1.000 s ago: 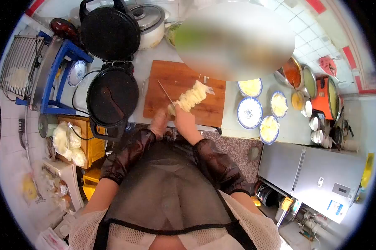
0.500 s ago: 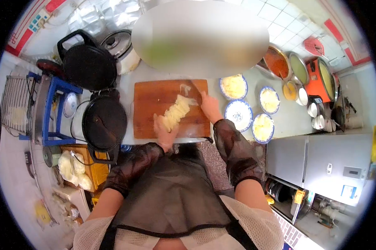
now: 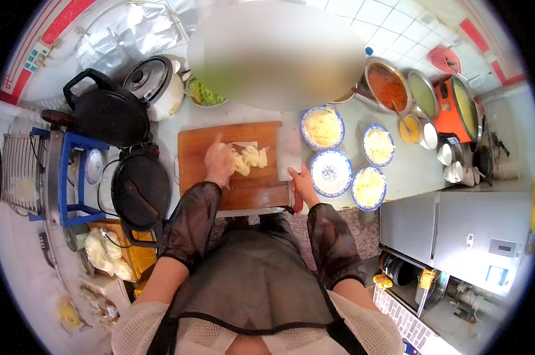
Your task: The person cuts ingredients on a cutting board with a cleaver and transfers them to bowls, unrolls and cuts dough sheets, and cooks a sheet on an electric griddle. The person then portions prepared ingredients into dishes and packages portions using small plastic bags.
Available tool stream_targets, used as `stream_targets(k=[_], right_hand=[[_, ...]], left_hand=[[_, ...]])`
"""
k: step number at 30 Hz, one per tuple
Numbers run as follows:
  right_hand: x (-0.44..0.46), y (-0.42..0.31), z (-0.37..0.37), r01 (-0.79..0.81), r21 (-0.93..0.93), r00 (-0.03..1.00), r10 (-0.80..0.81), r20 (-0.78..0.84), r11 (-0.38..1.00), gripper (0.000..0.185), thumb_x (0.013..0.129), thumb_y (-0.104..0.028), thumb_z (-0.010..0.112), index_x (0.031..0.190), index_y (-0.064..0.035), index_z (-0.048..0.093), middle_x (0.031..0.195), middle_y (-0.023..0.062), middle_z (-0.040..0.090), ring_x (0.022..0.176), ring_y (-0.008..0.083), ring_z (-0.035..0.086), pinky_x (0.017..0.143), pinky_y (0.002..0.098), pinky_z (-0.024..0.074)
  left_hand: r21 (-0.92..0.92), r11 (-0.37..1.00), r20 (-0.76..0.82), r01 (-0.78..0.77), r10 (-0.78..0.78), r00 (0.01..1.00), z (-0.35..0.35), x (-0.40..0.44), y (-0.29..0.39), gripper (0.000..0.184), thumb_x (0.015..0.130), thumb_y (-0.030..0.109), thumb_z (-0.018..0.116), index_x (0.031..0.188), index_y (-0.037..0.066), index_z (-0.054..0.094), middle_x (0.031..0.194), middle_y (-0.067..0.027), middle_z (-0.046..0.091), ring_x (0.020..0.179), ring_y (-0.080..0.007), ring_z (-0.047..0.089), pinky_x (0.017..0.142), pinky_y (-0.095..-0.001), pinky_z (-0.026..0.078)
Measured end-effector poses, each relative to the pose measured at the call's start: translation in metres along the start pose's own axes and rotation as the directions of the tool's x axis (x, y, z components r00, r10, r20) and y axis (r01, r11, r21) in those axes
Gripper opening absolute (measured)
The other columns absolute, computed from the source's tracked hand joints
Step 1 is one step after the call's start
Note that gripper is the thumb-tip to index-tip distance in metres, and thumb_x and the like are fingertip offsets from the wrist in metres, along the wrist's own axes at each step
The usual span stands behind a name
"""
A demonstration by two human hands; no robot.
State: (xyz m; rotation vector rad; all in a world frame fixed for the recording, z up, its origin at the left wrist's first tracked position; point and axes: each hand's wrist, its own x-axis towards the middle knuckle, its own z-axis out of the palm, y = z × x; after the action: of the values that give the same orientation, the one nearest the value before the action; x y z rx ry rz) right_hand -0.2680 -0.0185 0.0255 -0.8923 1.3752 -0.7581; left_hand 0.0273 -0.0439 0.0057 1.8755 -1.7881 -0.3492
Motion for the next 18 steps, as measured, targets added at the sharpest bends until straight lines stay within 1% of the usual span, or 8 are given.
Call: stream_targets(k=[2,4,5,7,10,12,16,18], right_hand=[[0.017,0.018,0.018,-0.045,-0.135,0.993,0.059,0.107,0.990,0.030,0.089,-0.020,0.059,0.111,-0.0002,0.052,0.061,0.0046,0.056,0.043,0.0107,0.049,0.041,0.0249,0.0405],[0.041,0.066,0.070,0.392,-0.057,0.906,-0.375,0.194,0.918,0.033,0.088,-0.018,0.059,0.116,-0.0023,0.054,0.079,0.0061,0.063,0.052,0.0089,0.052,0.044,0.0243,0.0423],[0.015,0.023,0.093,0.102,-0.137,0.955,-0.059,0.291,0.985,0.034,0.089,-0.016,0.057,0.122,-0.0050,0.054,0.094,0.0055,0.063,0.062,0.0094,0.054,0.051,0.0258,0.0460],[-0.007,-0.003,0.132,0.009,-0.178,0.955,0.044,0.293,0.984,0.039,0.086,-0.013,0.054,0.124,-0.0046,0.050,0.099,0.0165,0.065,0.080,0.0264,0.063,0.073,0.0361,0.0497],[-0.010,0.011,0.136,0.148,-0.176,0.965,-0.103,0.241,0.973,0.042,0.086,-0.014,0.054,0.127,-0.0071,0.047,0.095,0.0196,0.065,0.079,0.0309,0.064,0.071,0.0395,0.0492],[-0.021,0.019,0.119,0.434,-0.270,0.901,-0.412,0.139,0.859,0.041,0.086,-0.013,0.051,0.127,-0.0075,0.045,0.091,0.0252,0.062,0.079,0.0381,0.063,0.071,0.0438,0.0481],[-0.064,-0.018,0.043,0.355,-0.411,0.911,-0.409,-0.049,0.840,0.036,0.086,-0.009,0.046,0.121,-0.0063,0.048,0.087,0.0295,0.059,0.082,0.0478,0.056,0.071,0.0492,0.0463],[-0.072,-0.025,-0.002,0.336,-0.619,0.851,-0.511,-0.123,0.709,0.032,0.084,-0.009,0.049,0.116,-0.0057,0.048,0.085,0.0260,0.060,0.077,0.0448,0.058,0.066,0.0492,0.0471]], left_hand=[[-0.319,0.942,-0.047,0.106,-0.127,0.991,-0.002,-0.012,0.001,0.039,0.082,0.007,0.055,0.121,0.008,0.056,0.136,-0.0173,0.042,0.116,-0.0367,0.044,0.099,-0.0421,0.036],[-0.357,0.931,-0.175,0.073,-0.143,0.974,-0.002,-0.019,0.009,0.039,0.084,0.004,0.053,0.123,0.007,0.055,0.137,-0.0181,0.041,0.116,-0.0360,0.045,0.101,-0.0423,0.035],[-0.296,0.954,-0.223,0.040,-0.109,0.969,-0.001,-0.018,0.015,0.038,0.084,0.004,0.053,0.122,0.006,0.055,0.137,-0.0185,0.041,0.116,-0.0358,0.045,0.101,-0.0424,0.035],[-0.243,0.969,-0.283,0.051,-0.121,0.951,0.001,-0.017,0.029,0.038,0.082,0.008,0.057,0.120,0.005,0.055,0.139,-0.0182,0.039,0.118,-0.0354,0.043,0.101,-0.0422,0.034],[-0.284,0.955,-0.299,0.089,-0.176,0.938,0.008,-0.012,0.046,0.042,0.078,0.017,0.065,0.117,0.003,0.056,0.141,-0.0166,0.037,0.121,-0.0351,0.039,0.101,-0.0419,0.034],[-0.398,0.917,-0.300,0.025,-0.156,0.941,0.005,-0.009,0.070,0.045,0.077,0.017,0.066,0.118,0.000,0.055,0.140,-0.0179,0.037,0.123,-0.0350,0.038,0.103,-0.0414,0.031],[-0.623,0.734,-0.340,-0.271,0.059,0.939,0.015,0.000,0.158,0.050,0.078,0.014,0.064,0.124,0.001,0.049,0.136,-0.0180,0.036,0.125,-0.0330,0.037,0.106,-0.0405,0.029],[-0.690,0.701,-0.232,-0.180,0.021,0.972,0.017,-0.003,0.218,0.048,0.079,0.008,0.061,0.125,0.003,0.048,0.135,-0.0171,0.037,0.124,-0.0311,0.038,0.104,-0.0409,0.032]])
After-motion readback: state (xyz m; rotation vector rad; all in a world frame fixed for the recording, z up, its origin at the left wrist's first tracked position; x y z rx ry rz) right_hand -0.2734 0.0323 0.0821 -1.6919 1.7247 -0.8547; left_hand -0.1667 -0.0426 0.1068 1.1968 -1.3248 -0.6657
